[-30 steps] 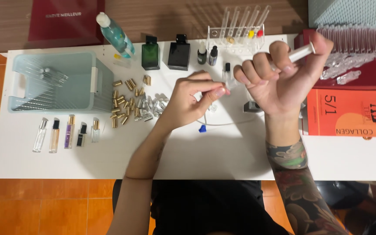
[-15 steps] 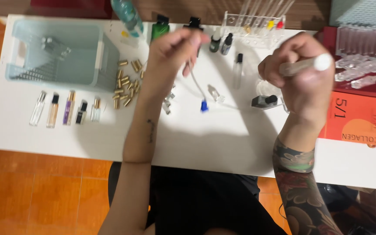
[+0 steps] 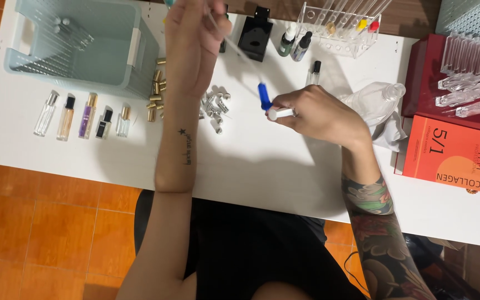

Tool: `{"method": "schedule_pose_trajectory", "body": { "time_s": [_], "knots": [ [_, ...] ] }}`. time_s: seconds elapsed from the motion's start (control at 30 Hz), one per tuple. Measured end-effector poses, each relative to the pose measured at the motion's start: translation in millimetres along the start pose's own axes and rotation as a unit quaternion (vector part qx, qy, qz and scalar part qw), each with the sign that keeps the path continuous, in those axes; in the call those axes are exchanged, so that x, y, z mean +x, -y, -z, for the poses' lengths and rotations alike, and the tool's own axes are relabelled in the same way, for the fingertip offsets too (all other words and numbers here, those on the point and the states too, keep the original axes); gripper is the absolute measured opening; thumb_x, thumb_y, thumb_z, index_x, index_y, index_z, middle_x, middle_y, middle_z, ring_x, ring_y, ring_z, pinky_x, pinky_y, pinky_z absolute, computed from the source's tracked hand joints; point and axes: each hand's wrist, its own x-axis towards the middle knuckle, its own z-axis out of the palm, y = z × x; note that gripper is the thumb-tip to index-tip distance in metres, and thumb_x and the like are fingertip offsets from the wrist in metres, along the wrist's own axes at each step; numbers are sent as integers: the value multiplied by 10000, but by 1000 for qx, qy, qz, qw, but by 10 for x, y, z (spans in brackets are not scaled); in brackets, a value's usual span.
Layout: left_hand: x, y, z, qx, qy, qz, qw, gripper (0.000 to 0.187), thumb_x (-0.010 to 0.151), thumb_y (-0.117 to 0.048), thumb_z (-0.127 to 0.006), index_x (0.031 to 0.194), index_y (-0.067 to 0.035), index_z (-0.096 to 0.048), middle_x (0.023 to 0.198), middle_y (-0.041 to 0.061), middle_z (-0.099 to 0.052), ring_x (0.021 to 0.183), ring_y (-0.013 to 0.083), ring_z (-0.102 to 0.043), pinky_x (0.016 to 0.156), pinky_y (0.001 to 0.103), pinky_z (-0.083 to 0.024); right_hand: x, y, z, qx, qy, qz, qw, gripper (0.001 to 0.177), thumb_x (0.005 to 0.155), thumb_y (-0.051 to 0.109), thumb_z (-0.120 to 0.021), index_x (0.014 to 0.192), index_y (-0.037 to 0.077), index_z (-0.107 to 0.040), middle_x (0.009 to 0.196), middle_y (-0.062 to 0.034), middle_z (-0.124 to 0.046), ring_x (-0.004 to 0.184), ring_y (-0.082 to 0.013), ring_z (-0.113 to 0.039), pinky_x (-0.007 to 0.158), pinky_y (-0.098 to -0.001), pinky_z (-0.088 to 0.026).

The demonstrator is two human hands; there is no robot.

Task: The recorder is decanting fragrance from a larger container into smaller vials using a syringe and tubing.

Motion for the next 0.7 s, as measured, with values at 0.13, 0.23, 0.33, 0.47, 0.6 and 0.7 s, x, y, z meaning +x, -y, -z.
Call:
{"method": "schedule_pose_trajectory", "body": {
  "time_s": [0.13, 0.23, 0.33, 0.47, 0.6, 0.7],
  "knots": [
    [-75, -164, -284, 183, 165, 23, 969, 126, 1107, -133, -639, 1008, -61, -609, 1262, 68, -715, 993, 109, -673, 895, 278, -566, -60, 35, 142, 34, -10, 3, 999, 264, 874, 183, -760, 1091, 33, -765, 1005, -125, -782, 868, -293, -758, 772, -365, -584],
    [-150, -314, -568, 424, 327, 73, 842, 375, 1008, -88, -734, 1353, 0, -615, 1181, 72, -722, 1057, 104, -678, 963, 281, -554, -116, 35, 182, 69, -20, -4, 997, 252, 867, 188, -756, 1083, 58, -769, 978, -92, -794, 852, -256, -775, 758, -339, -590],
    [-143, -274, -583, 372, 313, 148, 861, 320, 1018, -85, -731, 1314, -2, -644, 1274, 58, -703, 1076, 102, -696, 974, 267, -563, -117, 59, 221, 66, -24, -9, 997, 242, 855, 179, -751, 1068, 66, -774, 961, -83, -801, 844, -247, -778, 752, -331, -591],
    [-140, -255, -570, 386, 274, 138, 870, 263, 1013, -92, -734, 1248, 9, -674, 1272, 59, -713, 1014, 96, -684, 915, 256, -556, -117, 42, 185, 65, -21, -19, 997, 227, 870, 203, -752, 1052, 70, -783, 953, -87, -801, 843, -247, -780, 758, -327, -594],
    [-133, -258, -554, 410, 248, 134, 867, 237, 997, -120, -737, 1203, -5, -714, 1202, 49, -741, 967, 77, -680, 856, 243, -560, -108, 75, 206, 63, -13, -20, 998, 278, 864, 265, -770, 1063, 73, -786, 956, -100, -798, 816, -240, -781, 747, -324, -597],
    [-143, -234, -558, 445, 235, 111, 857, 188, 979, -141, -762, 1112, -8, -760, 1112, 51, -782, 908, 81, -662, 818, 244, -558, -82, 257, 317, 80, -34, -51, 995, 340, 853, 309, -788, 1087, 64, -772, 926, -104, -796, 738, -222, -769, 704, -317, -587]
  ]
}}
